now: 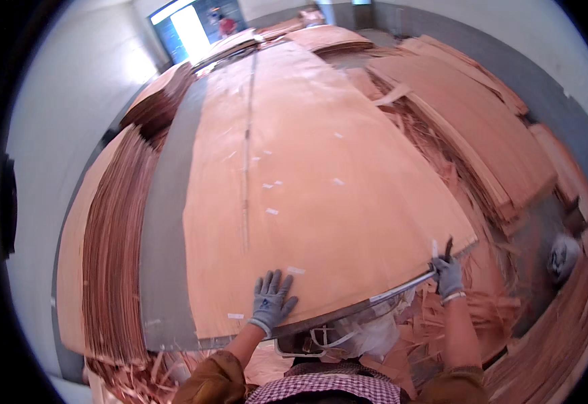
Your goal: The person cuts strips of wood veneer using a hand knife and a straight-edge guide, then gathers and folds long pieces of veneer by hand.
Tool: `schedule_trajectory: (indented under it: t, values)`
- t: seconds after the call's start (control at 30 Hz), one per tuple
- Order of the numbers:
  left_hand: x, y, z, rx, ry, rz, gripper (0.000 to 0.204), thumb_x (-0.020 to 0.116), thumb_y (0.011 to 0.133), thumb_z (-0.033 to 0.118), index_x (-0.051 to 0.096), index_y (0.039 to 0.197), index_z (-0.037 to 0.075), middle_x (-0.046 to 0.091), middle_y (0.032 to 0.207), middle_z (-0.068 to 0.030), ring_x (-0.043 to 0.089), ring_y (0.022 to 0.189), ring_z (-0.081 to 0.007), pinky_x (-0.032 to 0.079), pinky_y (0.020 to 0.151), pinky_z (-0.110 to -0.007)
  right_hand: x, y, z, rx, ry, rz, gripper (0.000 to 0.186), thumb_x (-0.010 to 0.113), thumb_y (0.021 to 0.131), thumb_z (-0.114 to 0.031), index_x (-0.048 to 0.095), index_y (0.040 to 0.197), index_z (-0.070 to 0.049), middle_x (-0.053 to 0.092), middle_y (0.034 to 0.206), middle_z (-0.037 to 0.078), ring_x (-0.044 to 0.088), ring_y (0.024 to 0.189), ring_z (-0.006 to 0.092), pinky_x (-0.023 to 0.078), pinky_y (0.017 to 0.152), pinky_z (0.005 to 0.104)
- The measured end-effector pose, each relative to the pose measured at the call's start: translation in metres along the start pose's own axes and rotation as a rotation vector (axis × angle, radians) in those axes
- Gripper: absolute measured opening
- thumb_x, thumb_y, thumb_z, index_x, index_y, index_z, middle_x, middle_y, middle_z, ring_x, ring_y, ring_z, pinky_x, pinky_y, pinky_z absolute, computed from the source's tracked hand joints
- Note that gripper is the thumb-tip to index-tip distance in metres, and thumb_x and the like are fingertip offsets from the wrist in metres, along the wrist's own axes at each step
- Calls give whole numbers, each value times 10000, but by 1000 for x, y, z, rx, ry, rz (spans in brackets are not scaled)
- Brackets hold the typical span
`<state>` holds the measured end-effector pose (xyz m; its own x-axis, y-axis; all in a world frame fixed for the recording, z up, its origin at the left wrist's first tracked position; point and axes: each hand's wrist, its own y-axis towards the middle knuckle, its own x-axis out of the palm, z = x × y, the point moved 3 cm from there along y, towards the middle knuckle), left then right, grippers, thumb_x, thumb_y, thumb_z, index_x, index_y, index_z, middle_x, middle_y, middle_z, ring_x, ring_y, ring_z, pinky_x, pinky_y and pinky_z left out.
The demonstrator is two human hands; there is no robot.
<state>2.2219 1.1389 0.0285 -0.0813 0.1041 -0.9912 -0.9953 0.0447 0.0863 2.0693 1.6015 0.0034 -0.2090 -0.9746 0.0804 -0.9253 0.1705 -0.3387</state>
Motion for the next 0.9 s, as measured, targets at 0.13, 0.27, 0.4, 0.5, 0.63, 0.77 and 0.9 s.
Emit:
schedule_trajectory:
  t: [0.13,0.27,0.4,0.5,0.63,0.77,0.9]
  values:
    - [8,-3,3,11,-42,92,638,506,870,460,380,1402,131,304,1456,-200,275,1347,-381,158,1097,-538,-4,-18,-13,35,63,-105,66,602,852,-112,612,877,-53,588,693,3,470,476,66,347,409,184]
    - [-4,-20,1,-73,-101,164,650,517,867,401,374,1379,25,322,1436,-223,280,1346,-370,169,1106,-517,-22,-47,-43,-79,106,-104,163,571,880,-134,599,1022,-59,587,768,-18,406,486,41,304,420,172]
    - [-3,-43,-15,-147,-78,92,626,514,871,384,385,1372,31,345,1425,-218,300,1337,-363,167,1107,-518,-19,-82,-79,-155,188,-76,215,540,908,-128,568,1113,-72,604,853,0,412,537,27,285,427,176]
    - [1,-38,-13,-135,-94,117,610,512,873,374,395,1361,28,356,1420,-212,308,1334,-358,168,1106,-518,-28,-91,-100,-264,146,-100,246,538,913,-121,560,1155,-81,601,875,5,421,544,36,308,443,172]
    - [4,1,11,-61,-132,149,616,535,856,378,407,1356,42,351,1425,-208,292,1342,-355,168,1104,-524,-11,-124,-117,-226,-73,-182,225,564,884,-90,572,1109,-93,577,839,-17,413,552,32,297,456,165]
    - [27,-33,-19,-86,-85,135,653,530,854,380,365,1393,50,321,1447,-205,257,1363,-360,136,1097,-564,76,-155,-90,-45,-425,-521,175,612,853,-64,574,1022,-46,563,814,-26,456,617,35,350,523,181]
    - [22,-52,-31,-137,-69,141,637,502,870,401,382,1384,45,322,1454,-203,253,1371,-345,94,1108,-562,118,-196,-42,68,-367,-869,265,633,857,-90,583,1102,-4,609,890,10,595,808,112,472,713,249]
